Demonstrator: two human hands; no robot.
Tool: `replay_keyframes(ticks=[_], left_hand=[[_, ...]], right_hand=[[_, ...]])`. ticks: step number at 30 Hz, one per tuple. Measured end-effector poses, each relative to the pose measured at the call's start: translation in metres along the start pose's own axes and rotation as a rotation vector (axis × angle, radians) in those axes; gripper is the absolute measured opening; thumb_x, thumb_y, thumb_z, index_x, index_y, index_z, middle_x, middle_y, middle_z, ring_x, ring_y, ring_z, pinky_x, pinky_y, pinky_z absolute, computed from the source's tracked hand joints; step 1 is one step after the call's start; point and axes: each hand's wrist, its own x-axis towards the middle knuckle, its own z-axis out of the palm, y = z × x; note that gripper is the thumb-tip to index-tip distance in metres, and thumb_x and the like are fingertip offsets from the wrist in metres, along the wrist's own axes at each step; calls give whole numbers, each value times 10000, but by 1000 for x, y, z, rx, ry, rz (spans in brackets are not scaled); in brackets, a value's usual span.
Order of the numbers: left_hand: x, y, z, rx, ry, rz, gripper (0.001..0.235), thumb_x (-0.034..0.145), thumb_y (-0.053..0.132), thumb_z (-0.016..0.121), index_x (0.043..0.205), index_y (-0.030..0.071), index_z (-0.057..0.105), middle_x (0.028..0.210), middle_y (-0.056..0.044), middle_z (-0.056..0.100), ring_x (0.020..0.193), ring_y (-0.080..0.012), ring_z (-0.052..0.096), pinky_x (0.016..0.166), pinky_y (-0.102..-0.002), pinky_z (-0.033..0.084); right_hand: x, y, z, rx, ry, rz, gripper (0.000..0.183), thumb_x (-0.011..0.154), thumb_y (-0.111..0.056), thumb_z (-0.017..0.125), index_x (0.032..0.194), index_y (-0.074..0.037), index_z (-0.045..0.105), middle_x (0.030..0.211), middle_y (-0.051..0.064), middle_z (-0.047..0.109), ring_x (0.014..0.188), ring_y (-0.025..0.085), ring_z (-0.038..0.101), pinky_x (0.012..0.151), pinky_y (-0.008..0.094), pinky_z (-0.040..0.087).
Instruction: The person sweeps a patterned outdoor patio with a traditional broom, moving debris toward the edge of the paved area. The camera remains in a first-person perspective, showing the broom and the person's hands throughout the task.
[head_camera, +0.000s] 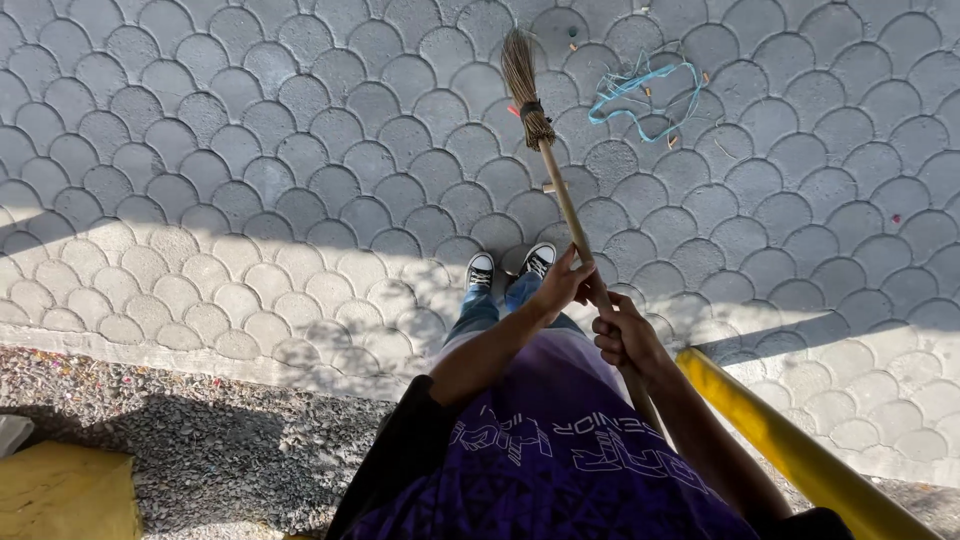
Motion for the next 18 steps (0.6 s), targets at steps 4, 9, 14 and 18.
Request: replay_keyframes(ticks=[4,9,14,18], left_hand=[[-19,31,-16,-48,108,118,826,1020,264,643,1612,12,126,776,-225,699,596,-251,733,500,-329,643],[-4,46,-61,-267,554,224,640,1087,333,442,1633,147,167,822,-89,619,718,-167,611,523,-261,403],[69,-13,-45,-57,394,58,694,1053,402,528,1633,192,211,1125,-228,535,902,-339,621,641,-430,534],[108,-98,-5,240,101,-56,709,1046,386,502,1620,108,191,895,-230,685,596,-273,714,470,-379,638]], right_hand=[[39,-4,12,-5,-99,-12,435,1010,-176,474,1421,-98,356,773,-2,386,495,72,379,339,232,316],[145,31,46,-144,-277,-136,507,957,-124,562,1420,-29,379,756,104,482,495,162,455,356,332,391],[151,40,-17,52,-115,-147,484,976,-112,547,1416,-31,362,757,129,528,495,174,467,381,308,355],[84,47,-65,187,45,-125,394,965,-122,517,1337,-120,387,703,3,400,494,81,373,371,221,294]])
